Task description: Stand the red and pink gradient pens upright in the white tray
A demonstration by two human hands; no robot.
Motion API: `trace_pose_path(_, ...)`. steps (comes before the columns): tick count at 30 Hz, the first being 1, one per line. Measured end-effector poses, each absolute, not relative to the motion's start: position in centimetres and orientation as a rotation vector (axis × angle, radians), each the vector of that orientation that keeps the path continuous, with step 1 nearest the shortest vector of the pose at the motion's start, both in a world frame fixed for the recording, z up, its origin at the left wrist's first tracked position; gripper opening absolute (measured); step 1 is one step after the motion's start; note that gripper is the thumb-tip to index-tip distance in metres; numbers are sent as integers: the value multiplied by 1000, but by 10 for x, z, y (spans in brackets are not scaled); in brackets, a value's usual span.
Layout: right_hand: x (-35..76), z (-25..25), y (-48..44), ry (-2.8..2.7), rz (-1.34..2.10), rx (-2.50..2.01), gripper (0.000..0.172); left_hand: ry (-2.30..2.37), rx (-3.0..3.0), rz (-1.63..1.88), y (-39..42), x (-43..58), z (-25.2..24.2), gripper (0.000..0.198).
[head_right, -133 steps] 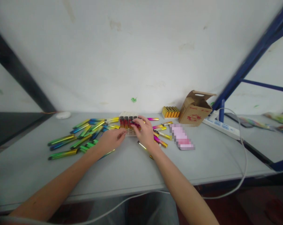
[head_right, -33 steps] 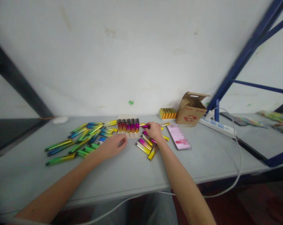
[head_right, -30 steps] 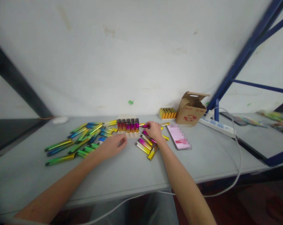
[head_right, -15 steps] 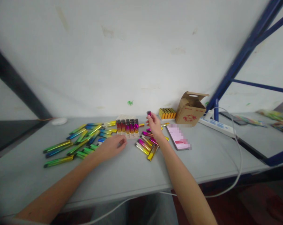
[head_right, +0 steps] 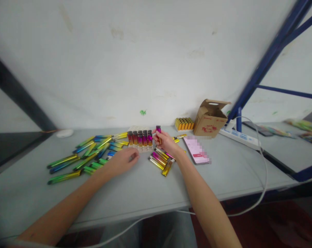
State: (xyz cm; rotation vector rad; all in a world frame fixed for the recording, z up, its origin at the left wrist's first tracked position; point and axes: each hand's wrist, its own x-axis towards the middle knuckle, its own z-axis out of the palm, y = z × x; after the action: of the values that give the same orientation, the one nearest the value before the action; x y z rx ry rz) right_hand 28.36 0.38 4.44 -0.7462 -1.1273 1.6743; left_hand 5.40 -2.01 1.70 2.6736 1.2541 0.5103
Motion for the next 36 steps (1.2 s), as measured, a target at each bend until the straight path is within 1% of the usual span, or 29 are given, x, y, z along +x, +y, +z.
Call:
trace_pose_path(2,285,46,4,-1085,1792,-738,25,1249,2680,520,-20,54,17,14)
trace_pose_path(5,287,46,6,-1023,1875,-681,42,1243,2690,524,-20,55,18,15)
trace_pose_path(7,287,45,7,-1004,1889,-643,50,1241,2694,520,-20,55,18,16)
trace_pose_path(11,284,41,8,-971,1915,-620,55,1231,2707,529,-20,54,17,17)
trace_pose_path(21,276,38,5,-928,1941,-653,53,1231,2700,525,-20,55,17,19)
trace_pose_path(36,269,44,3,-982,1892,-677,43,1231,2706,527,-19,54,15,17)
